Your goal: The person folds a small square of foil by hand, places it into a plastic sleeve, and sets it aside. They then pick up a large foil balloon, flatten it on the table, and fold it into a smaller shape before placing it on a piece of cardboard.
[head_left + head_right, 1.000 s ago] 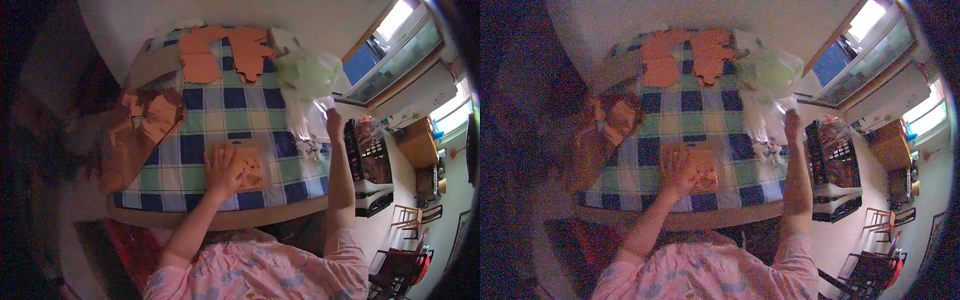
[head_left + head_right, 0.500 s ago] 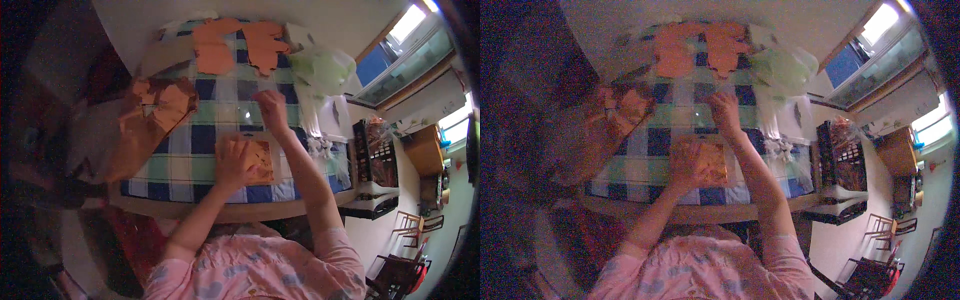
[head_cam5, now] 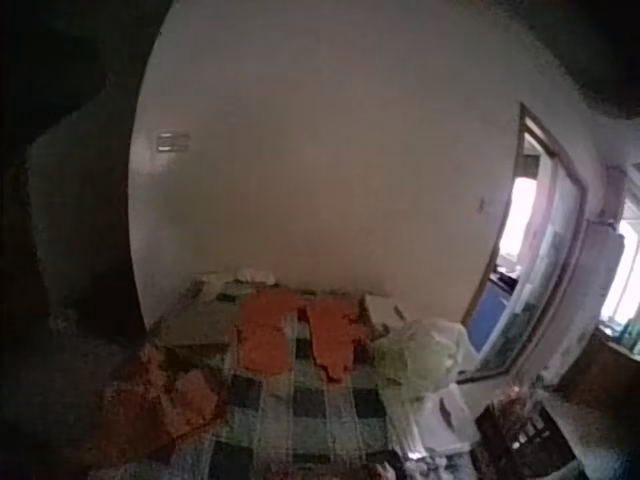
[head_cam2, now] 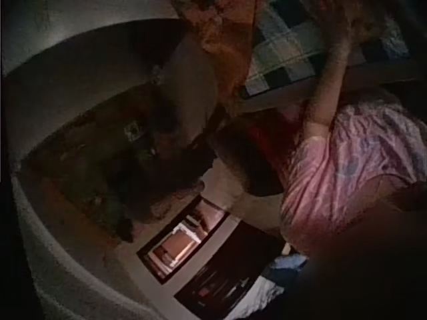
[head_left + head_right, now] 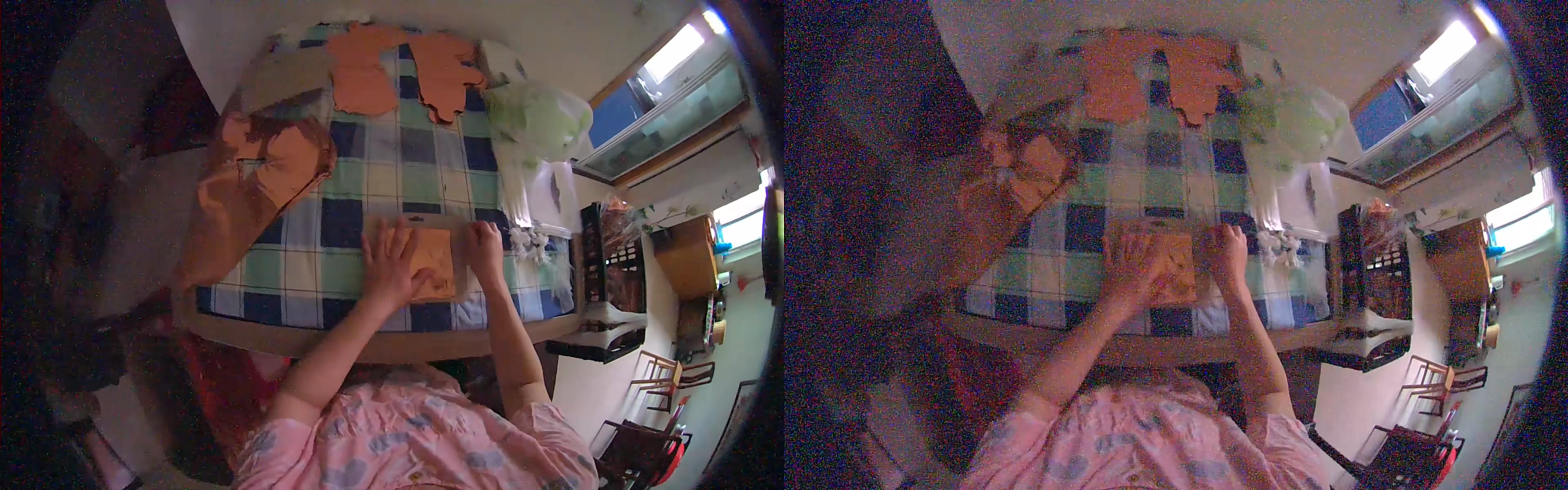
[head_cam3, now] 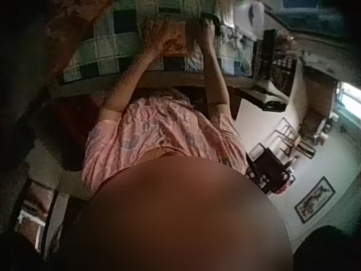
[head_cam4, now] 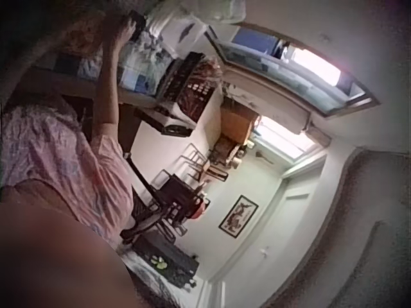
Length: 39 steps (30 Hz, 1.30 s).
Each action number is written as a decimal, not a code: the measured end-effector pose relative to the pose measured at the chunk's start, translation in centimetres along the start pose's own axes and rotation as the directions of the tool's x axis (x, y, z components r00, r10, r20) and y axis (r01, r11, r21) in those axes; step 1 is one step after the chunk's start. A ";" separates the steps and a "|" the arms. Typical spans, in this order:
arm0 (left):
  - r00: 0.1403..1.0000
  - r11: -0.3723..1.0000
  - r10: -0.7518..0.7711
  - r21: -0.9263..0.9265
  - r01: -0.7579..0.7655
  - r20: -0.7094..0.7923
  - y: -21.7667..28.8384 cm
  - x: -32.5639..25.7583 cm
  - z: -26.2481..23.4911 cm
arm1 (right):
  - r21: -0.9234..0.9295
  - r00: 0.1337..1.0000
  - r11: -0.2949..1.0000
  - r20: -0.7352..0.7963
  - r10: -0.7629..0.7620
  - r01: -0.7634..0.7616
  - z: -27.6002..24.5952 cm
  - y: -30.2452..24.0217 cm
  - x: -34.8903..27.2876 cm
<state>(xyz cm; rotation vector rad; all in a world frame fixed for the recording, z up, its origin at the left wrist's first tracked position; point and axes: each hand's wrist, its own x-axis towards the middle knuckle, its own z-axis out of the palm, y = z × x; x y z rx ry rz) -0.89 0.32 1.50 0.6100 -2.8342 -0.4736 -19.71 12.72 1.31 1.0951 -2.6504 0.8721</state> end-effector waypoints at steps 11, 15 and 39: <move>0.998 0.998 0.011 -0.064 -0.015 -0.059 -0.3 0.1 -0.3 | 0.738 0.676 -0.041 0.639 0.367 -0.674 -1.5 -5.0 -2.1; 0.977 0.973 0.030 -0.216 -0.077 -0.212 -1.1 0.8 0.9 | 0.799 0.810 0.218 0.473 0.346 -0.560 -0.5 -1.0 -3.2; 0.936 0.969 0.240 0.121 -0.215 -0.257 -3.9 6.5 -1.5 | 0.691 0.796 0.424 0.393 0.459 -0.586 -8.9 3.3 -7.8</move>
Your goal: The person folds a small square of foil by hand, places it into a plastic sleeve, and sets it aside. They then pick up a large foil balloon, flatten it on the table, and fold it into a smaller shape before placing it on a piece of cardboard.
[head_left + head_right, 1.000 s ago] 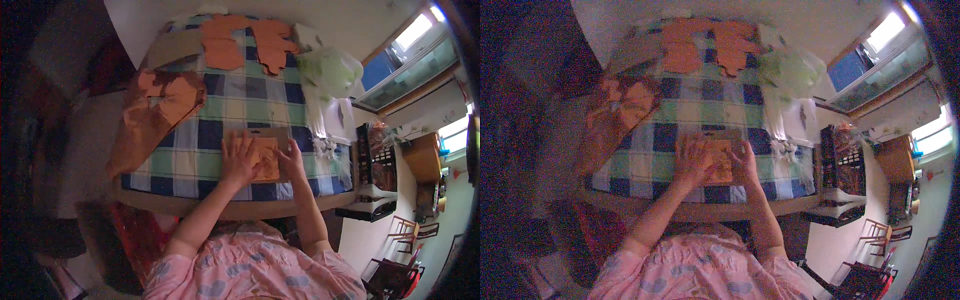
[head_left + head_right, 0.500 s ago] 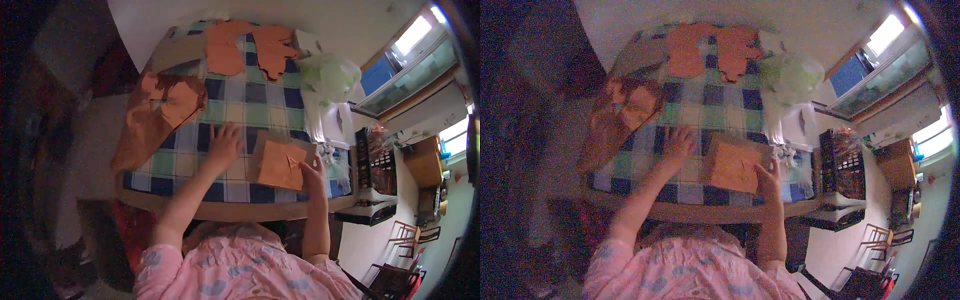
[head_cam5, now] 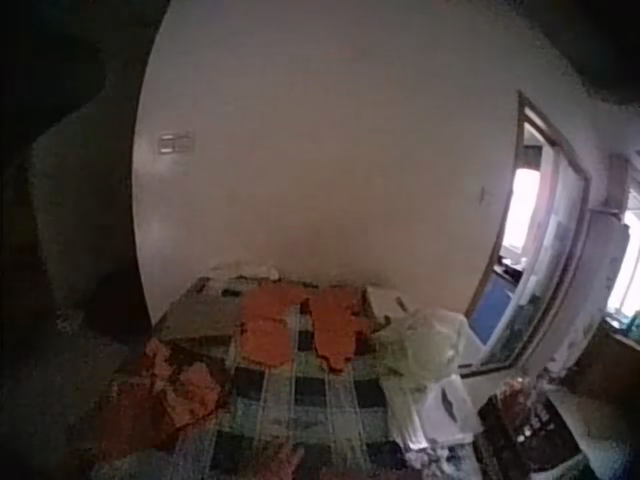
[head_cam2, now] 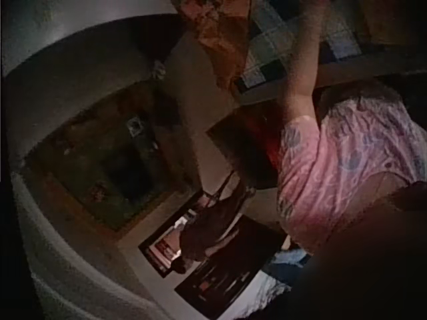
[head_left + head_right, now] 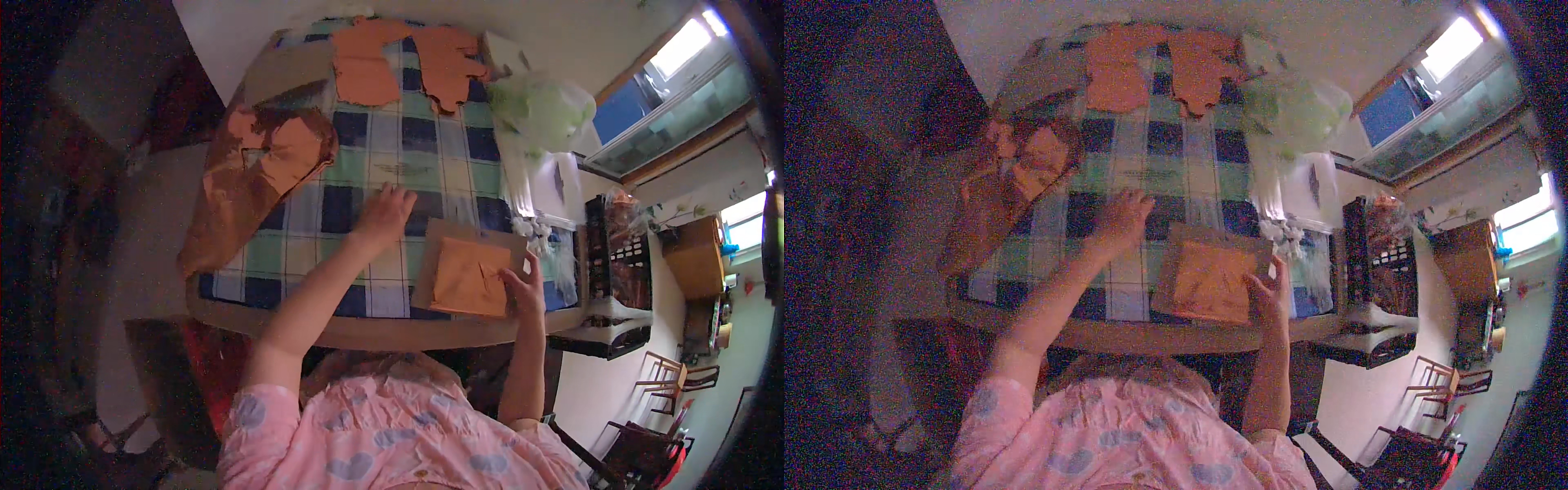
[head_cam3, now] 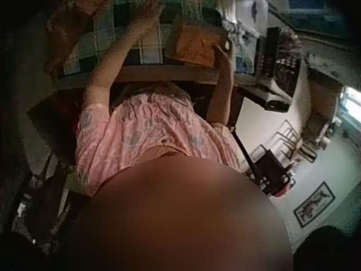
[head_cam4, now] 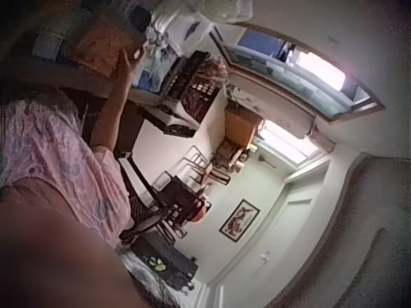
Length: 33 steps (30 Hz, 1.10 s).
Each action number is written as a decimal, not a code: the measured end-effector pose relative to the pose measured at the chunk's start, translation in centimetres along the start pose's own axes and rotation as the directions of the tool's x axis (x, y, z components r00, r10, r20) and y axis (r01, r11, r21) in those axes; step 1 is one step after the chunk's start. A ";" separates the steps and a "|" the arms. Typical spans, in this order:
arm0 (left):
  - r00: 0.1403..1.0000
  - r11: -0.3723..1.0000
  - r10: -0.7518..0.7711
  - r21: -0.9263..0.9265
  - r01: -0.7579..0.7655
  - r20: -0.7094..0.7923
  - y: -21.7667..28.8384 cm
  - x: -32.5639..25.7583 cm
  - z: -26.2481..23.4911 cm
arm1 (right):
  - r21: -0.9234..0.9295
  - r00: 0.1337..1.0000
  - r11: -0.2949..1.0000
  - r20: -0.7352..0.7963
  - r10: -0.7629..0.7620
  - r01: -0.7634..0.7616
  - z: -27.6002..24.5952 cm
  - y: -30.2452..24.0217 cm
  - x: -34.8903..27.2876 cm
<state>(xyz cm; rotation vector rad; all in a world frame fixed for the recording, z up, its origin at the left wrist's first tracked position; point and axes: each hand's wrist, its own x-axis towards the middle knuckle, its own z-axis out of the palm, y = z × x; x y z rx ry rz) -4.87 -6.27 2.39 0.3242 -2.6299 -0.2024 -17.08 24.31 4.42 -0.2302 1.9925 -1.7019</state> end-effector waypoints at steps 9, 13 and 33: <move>0.996 0.969 -0.064 -0.233 0.079 0.069 1.7 0.2 -2.2 | 0.179 0.977 0.984 0.208 -0.050 0.012 6.8 1.6 1.2; 0.984 0.969 -0.050 -0.228 0.089 0.169 2.3 -0.1 -1.9 | -0.096 0.954 0.958 0.159 -0.255 0.272 8.6 2.9 1.8; 0.997 0.959 0.029 -0.284 -0.009 0.069 2.7 -1.1 -0.8 | -0.418 0.943 0.857 -0.003 -0.334 0.302 8.5 1.4 0.1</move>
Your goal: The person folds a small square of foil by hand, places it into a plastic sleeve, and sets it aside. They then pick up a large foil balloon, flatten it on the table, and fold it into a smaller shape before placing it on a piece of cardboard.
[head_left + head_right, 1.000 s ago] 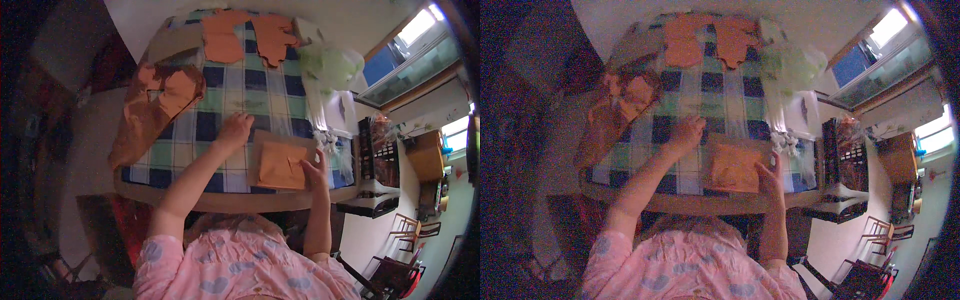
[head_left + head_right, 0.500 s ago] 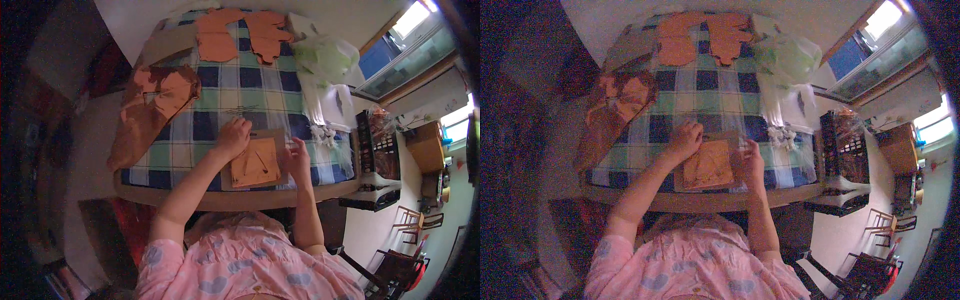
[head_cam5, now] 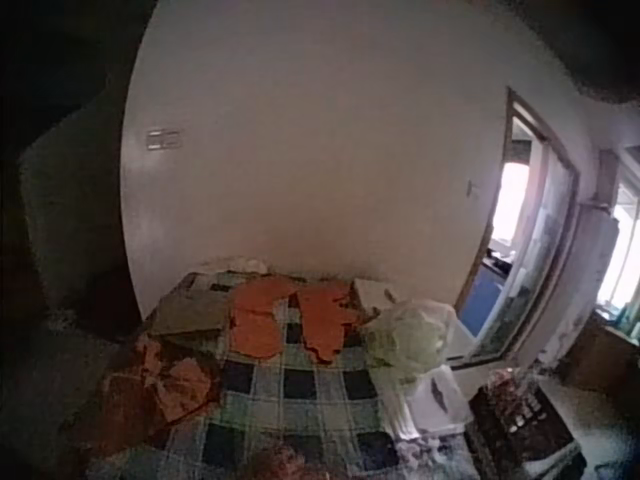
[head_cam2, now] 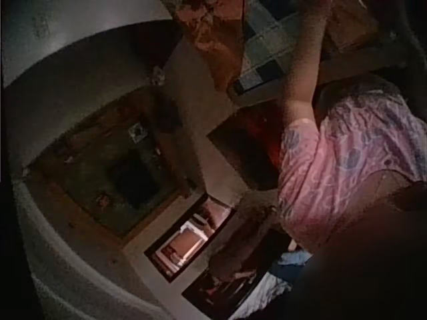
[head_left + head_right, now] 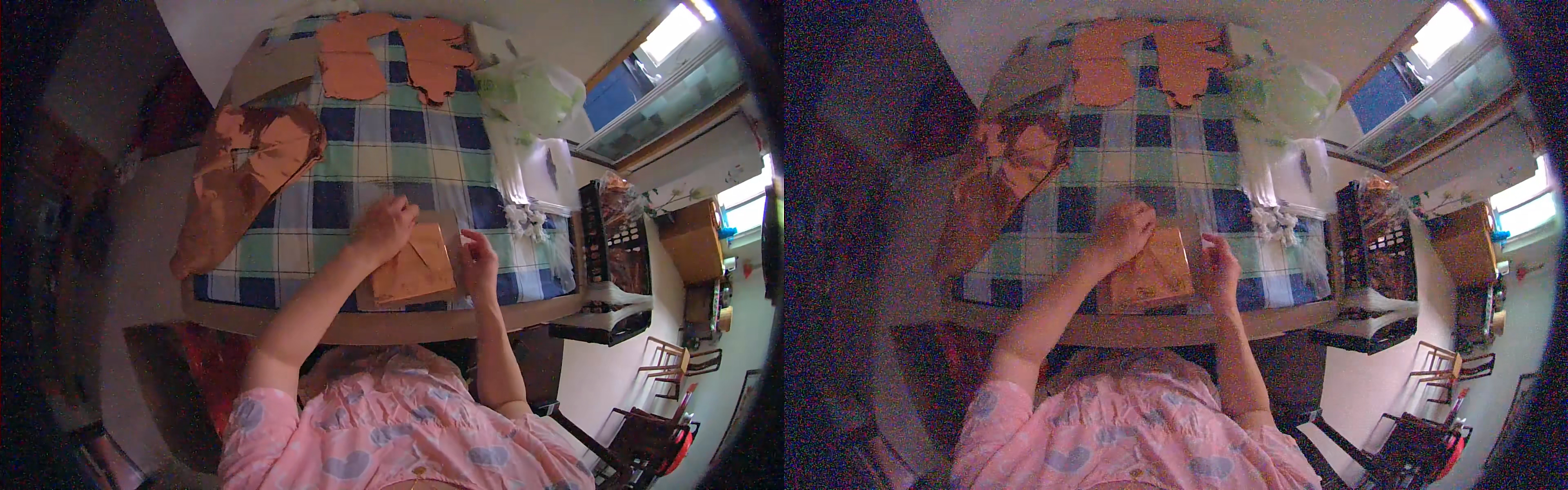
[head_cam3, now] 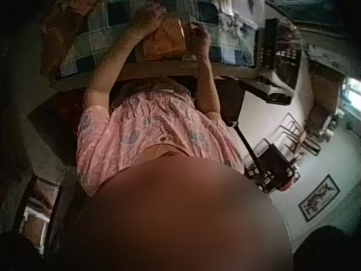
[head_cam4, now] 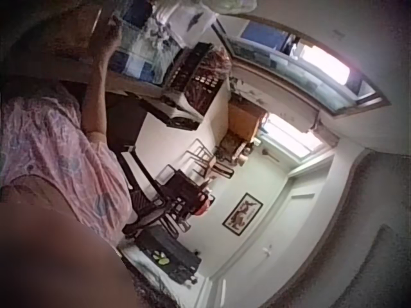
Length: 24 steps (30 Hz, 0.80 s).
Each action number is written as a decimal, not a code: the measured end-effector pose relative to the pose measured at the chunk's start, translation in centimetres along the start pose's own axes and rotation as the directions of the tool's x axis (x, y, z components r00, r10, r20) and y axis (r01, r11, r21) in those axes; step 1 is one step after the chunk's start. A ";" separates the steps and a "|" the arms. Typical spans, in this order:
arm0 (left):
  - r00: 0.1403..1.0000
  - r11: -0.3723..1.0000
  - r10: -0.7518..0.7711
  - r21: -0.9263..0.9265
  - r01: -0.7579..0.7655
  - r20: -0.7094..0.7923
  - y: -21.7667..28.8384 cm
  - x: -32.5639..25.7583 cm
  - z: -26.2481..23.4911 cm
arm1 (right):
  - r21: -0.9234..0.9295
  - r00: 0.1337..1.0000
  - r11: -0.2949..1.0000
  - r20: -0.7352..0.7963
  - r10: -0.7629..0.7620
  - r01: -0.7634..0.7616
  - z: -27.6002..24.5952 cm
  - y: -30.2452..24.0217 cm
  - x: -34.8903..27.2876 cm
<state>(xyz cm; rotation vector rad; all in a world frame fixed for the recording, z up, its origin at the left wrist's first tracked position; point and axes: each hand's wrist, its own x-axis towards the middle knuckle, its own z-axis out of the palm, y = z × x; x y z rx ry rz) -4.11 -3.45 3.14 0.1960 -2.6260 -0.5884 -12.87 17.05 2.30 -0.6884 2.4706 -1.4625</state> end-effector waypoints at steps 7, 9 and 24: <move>1.000 1.000 -0.006 0.007 0.006 0.009 0.8 -0.9 -0.4 | 0.089 0.999 0.996 -0.051 -0.013 0.018 1.3 -2.4 0.3; 0.993 0.994 -0.026 -0.110 0.013 -0.113 -0.3 -1.8 0.2 | -0.080 0.978 0.979 -0.078 -0.196 0.189 1.0 -2.9 0.3; 0.944 0.967 -0.255 -0.056 0.249 -0.210 -1.0 -9.7 -5.1 | -0.392 0.763 0.676 0.494 -0.417 0.624 2.9 -4.1 -2.8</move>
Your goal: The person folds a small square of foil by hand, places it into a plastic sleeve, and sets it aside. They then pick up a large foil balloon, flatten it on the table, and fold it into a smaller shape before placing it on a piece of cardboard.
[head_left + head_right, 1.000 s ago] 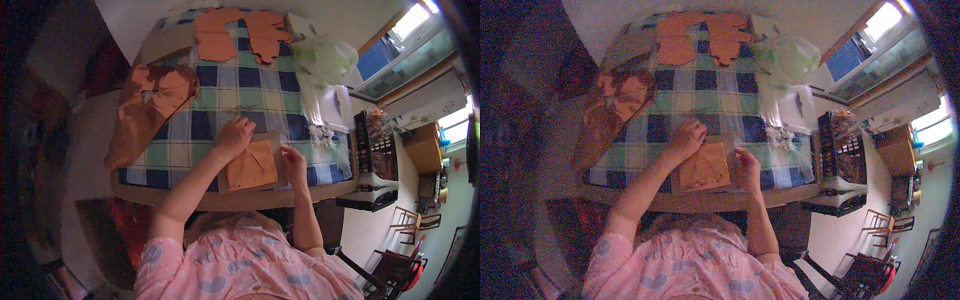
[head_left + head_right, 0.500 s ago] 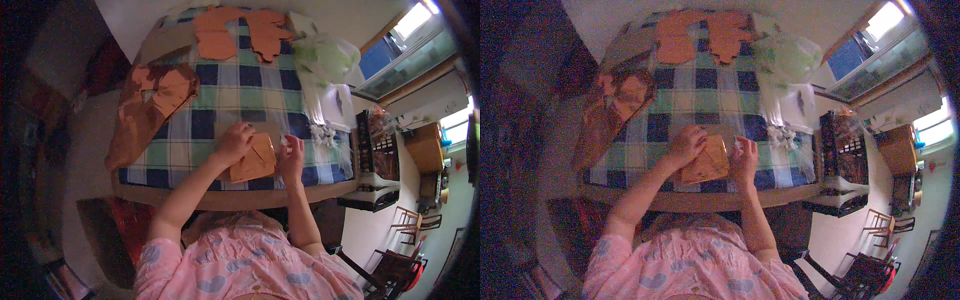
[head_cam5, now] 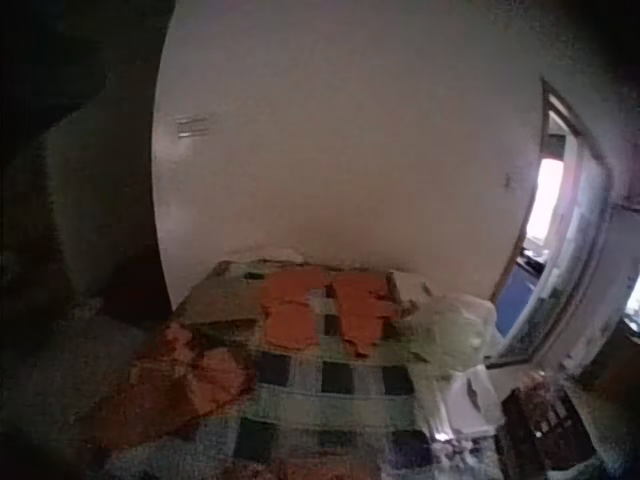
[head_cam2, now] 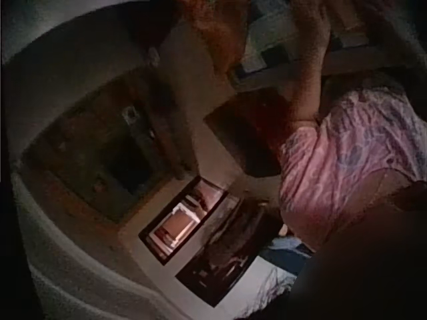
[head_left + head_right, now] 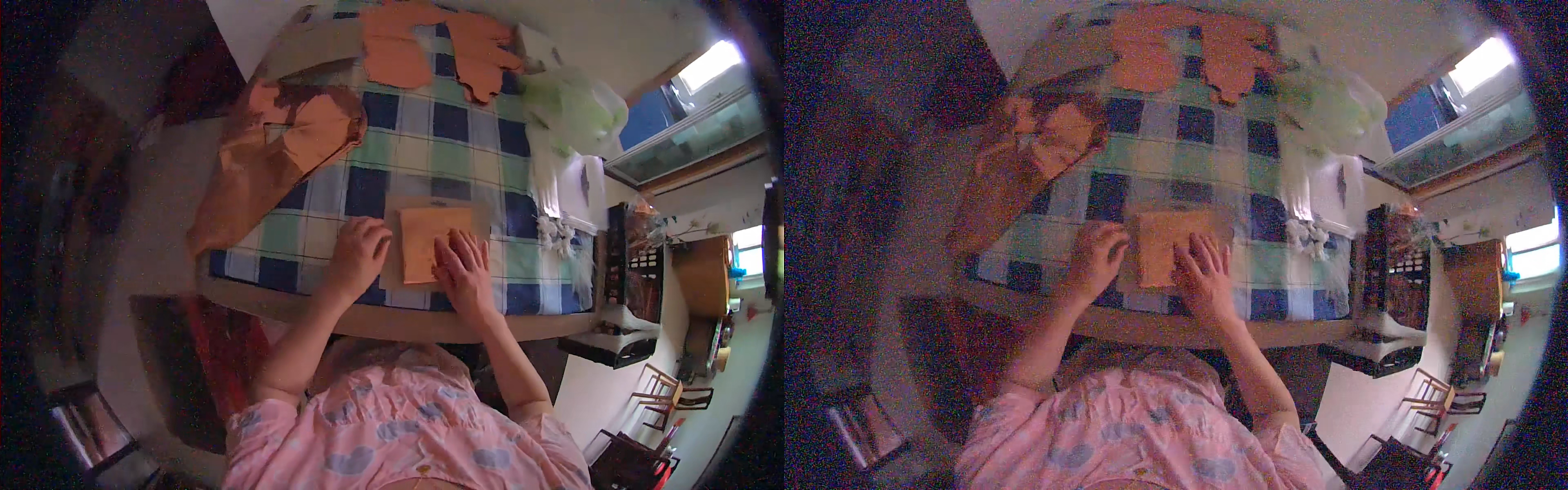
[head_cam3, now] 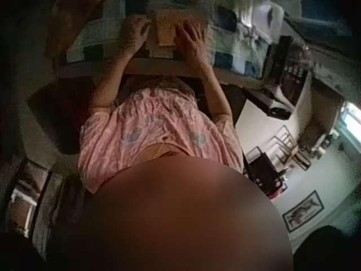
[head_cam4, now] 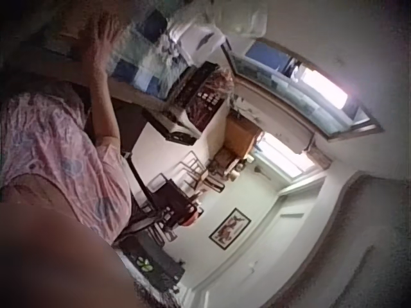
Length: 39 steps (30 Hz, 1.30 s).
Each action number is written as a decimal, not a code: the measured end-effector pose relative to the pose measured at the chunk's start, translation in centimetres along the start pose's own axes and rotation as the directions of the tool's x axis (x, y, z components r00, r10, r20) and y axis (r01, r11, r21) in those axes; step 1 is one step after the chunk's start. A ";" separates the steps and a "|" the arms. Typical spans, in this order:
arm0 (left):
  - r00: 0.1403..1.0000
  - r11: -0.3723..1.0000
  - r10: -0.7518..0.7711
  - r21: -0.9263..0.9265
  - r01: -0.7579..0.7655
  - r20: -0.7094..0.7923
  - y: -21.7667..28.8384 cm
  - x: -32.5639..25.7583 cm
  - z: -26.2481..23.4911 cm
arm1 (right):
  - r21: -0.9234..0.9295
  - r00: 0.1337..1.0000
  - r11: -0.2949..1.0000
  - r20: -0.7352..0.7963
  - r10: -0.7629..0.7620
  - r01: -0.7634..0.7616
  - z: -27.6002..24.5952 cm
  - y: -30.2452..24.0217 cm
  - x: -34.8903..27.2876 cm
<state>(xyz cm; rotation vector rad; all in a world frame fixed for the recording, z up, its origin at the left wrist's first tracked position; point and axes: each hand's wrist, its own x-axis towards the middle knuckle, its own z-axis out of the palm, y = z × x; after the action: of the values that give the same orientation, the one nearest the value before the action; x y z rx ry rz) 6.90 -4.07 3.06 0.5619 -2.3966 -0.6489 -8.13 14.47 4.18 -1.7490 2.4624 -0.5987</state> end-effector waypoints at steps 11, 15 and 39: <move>0.987 0.995 0.072 0.059 -0.081 0.142 0.1 -0.1 1.3 | 0.002 0.943 0.956 0.162 -0.290 0.294 -2.5 -0.5 3.3; 0.992 0.999 0.023 0.034 -0.027 0.121 -0.2 -0.5 1.8 | -0.055 0.953 0.964 0.172 -0.248 0.260 -0.7 -0.3 3.0; 0.995 0.995 0.092 -0.025 -0.091 0.025 0.7 -1.4 -0.8 | 0.067 0.971 0.975 0.093 -0.218 0.213 -0.7 0.0 3.3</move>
<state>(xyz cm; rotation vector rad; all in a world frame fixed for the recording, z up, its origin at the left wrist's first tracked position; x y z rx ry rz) 8.28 -2.98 3.40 0.4332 -2.4199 -0.6473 -9.49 11.61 5.41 -1.9879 2.1853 -0.5739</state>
